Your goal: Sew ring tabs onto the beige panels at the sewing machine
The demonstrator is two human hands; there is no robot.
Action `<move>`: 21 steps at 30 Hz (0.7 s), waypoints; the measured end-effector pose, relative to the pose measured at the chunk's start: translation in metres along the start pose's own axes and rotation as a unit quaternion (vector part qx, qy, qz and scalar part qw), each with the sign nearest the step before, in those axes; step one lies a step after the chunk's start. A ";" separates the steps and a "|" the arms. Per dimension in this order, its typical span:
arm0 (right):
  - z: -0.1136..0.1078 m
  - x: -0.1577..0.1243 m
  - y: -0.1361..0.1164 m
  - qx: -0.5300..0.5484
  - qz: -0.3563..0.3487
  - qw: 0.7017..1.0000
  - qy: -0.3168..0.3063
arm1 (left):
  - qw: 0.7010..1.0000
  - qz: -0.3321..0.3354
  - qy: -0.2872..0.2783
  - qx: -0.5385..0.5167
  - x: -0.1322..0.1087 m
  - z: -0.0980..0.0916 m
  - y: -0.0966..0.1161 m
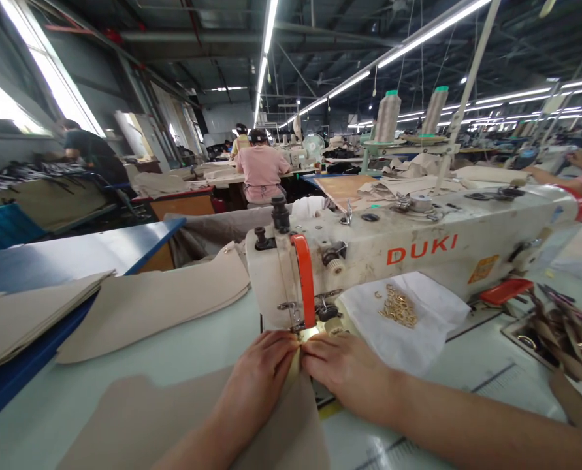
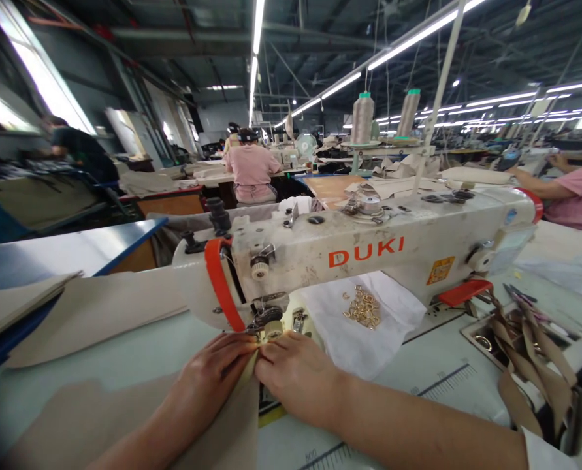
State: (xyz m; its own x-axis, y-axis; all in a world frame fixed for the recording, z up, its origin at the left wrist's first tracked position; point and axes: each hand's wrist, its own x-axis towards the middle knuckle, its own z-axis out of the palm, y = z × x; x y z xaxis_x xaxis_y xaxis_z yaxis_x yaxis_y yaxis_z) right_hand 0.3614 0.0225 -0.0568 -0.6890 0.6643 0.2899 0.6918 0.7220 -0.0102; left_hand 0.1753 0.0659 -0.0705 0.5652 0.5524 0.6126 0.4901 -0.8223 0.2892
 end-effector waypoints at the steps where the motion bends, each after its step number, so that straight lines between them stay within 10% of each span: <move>1: 0.000 0.000 0.000 0.001 0.000 1.000 -0.001 | 1.000 -0.001 0.001 0.000 0.000 0.000 0.000; 21: 0.004 0.000 0.000 0.032 0.021 0.999 -0.007 | 0.999 -0.031 -0.013 -0.011 0.002 -0.001 0.006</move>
State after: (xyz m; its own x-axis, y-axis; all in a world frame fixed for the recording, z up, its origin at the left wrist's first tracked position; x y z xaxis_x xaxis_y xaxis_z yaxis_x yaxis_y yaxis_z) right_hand 0.3604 0.0239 -0.0610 -0.6626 0.6970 0.2742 0.7055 0.7037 -0.0842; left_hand 0.1788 0.0621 -0.0672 0.5516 0.6063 0.5728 0.5110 -0.7884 0.3425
